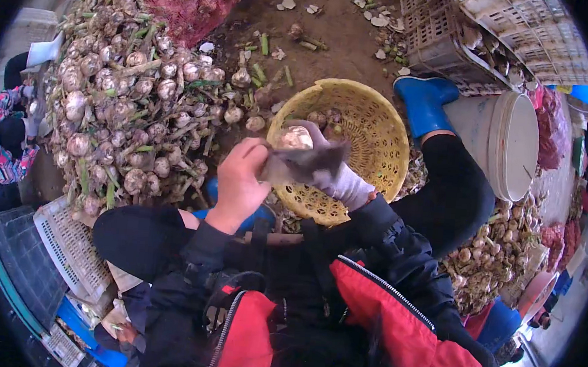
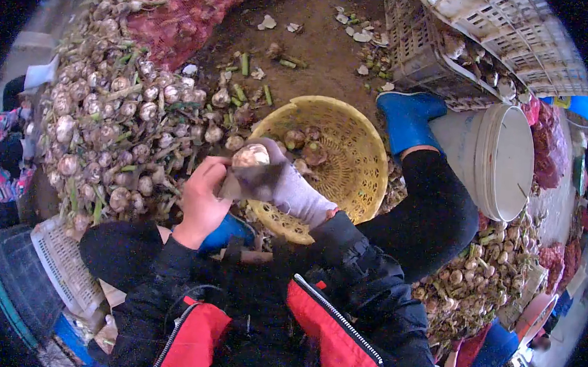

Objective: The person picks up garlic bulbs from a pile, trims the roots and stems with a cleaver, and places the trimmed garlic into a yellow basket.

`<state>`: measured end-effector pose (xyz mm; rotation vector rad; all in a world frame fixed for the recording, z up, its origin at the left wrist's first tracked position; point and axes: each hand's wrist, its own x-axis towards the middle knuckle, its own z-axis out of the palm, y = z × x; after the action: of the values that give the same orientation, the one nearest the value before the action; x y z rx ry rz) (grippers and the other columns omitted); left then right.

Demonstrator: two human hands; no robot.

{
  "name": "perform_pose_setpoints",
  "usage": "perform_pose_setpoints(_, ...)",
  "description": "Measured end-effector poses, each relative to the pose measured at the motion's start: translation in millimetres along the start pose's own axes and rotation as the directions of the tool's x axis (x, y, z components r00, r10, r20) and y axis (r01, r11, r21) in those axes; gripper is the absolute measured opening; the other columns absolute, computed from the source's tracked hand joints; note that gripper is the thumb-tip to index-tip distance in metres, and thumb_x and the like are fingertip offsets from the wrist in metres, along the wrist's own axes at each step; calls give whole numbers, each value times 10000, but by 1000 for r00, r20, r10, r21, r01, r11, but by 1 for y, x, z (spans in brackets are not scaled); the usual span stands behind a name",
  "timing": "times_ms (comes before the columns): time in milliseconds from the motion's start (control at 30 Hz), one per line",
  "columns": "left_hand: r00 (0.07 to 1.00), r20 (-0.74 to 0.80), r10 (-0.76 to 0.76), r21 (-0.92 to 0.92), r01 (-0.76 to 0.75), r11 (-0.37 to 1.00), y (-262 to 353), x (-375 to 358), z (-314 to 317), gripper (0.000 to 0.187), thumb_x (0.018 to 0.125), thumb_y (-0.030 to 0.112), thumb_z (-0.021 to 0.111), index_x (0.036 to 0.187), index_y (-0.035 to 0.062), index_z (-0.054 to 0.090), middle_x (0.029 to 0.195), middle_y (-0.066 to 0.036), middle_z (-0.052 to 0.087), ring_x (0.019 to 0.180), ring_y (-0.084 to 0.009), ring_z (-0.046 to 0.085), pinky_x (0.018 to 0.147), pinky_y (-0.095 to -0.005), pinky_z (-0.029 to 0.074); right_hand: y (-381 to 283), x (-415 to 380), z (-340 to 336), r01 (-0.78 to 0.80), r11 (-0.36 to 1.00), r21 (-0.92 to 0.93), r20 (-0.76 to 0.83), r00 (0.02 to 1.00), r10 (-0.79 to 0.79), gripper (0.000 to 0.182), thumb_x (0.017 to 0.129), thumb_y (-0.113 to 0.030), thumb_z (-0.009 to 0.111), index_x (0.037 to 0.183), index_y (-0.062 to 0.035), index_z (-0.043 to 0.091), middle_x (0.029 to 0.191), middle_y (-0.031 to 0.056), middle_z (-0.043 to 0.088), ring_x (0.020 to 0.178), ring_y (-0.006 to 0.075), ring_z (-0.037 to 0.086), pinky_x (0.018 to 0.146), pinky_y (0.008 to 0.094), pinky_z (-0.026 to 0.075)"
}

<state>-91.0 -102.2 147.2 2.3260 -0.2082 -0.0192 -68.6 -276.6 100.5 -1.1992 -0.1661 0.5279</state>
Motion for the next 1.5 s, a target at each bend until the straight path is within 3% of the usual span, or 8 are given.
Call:
perform_pose_setpoints(133, 996, 72, 58, 75, -63, 995, 12, -4, -6, 303, 511, -24, 613, 793, 44, 525, 781, -105, 522, 779, -336, 536, 644, -416, 432, -6, -9, -1, 248, 754, -608, 43, 959, -281, 648, 671, -166, 790, 1191, -34, 427, 992, 95, 594, 919, 188, 597, 794, 321, 485)
perform_pose_setpoints(500, 998, 51, -38, 126, 31, 992, -7, -6, 9, 260, 567, -7, 632, 808, 46, 550, 781, -118, 532, 775, -345, 553, 638, -428, 438, -34, -12, -3, -186, 975, 122, 19, 983, 185, 500, 674, -121, 747, 1092, -28, 488, 979, 89, 613, 896, 142, 593, 763, 284, 485)
perform_pose_setpoints(967, 975, 4, -221, 124, 219, 968, -55, -25, 31, 354, 620, -16, 610, 965, 62, 608, 907, -131, 617, 886, -359, 579, 729, -398, 479, -31, -17, 3, -186, 982, -29, -47, 982, 184, 499, 709, -81, 693, 1147, -17, 464, 980, 45, 611, 901, 120, 575, 808, 272, 470)
perform_pose_setpoints(1133, 733, 349, -583, -419, 679, 603, -59, -12, 1, 364, 720, -33, 516, 1071, -13, 609, 948, -93, 651, 881, -177, 616, 782, -340, 478, -42, -15, 3, -133, 972, -195, -103, 988, 115, 604, 694, -183, 724, 1211, -25, 456, 1052, 88, 558, 983, 180, 543, 877, 336, 435)
perform_pose_setpoints(1200, 709, 579, -402, -796, 598, -92, -13, 1, -4, 331, 712, -20, 540, 1037, -21, 605, 812, -20, 610, 734, -141, 591, 680, -262, 469, -32, -7, 3, 202, 391, -898, 148, 975, -165, 809, 611, -475, 747, 1266, -87, 472, 1162, 162, 516, 1173, 368, 417, 1026, 498, 262)
perform_pose_setpoints(1300, 791, 396, -467, -782, 556, 280, -9, -6, 9, 325, 685, -28, 559, 1007, -11, 605, 796, -17, 597, 725, -118, 572, 666, -249, 452, -6, -9, 1, 69, 564, -823, -115, 952, -284, 669, 688, -425, 729, 1223, -77, 530, 1199, 133, 496, 1130, 284, 470, 971, 411, 353)
perform_pose_setpoints(1367, 898, 299, -324, -388, 424, 818, -10, -9, 10, 251, 653, -37, 591, 895, 26, 574, 742, -46, 568, 730, -164, 594, 664, -298, 453, -7, -8, -5, -435, 884, 170, -25, 895, 445, 473, 789, -318, 671, 1158, -38, 578, 1112, 116, 546, 1006, 194, 540, 858, 306, 428)
perform_pose_setpoints(1500, 991, 43, -128, -194, 134, 972, -7, -4, 6, 252, 612, -52, 589, 858, -12, 559, 861, -125, 564, 821, -306, 576, 710, -315, 451, -17, -7, -7, -502, 805, -316, -147, 864, 481, 358, 823, -245, 633, 1066, 17, 609, 865, 89, 621, 836, 176, 600, 732, 302, 463)
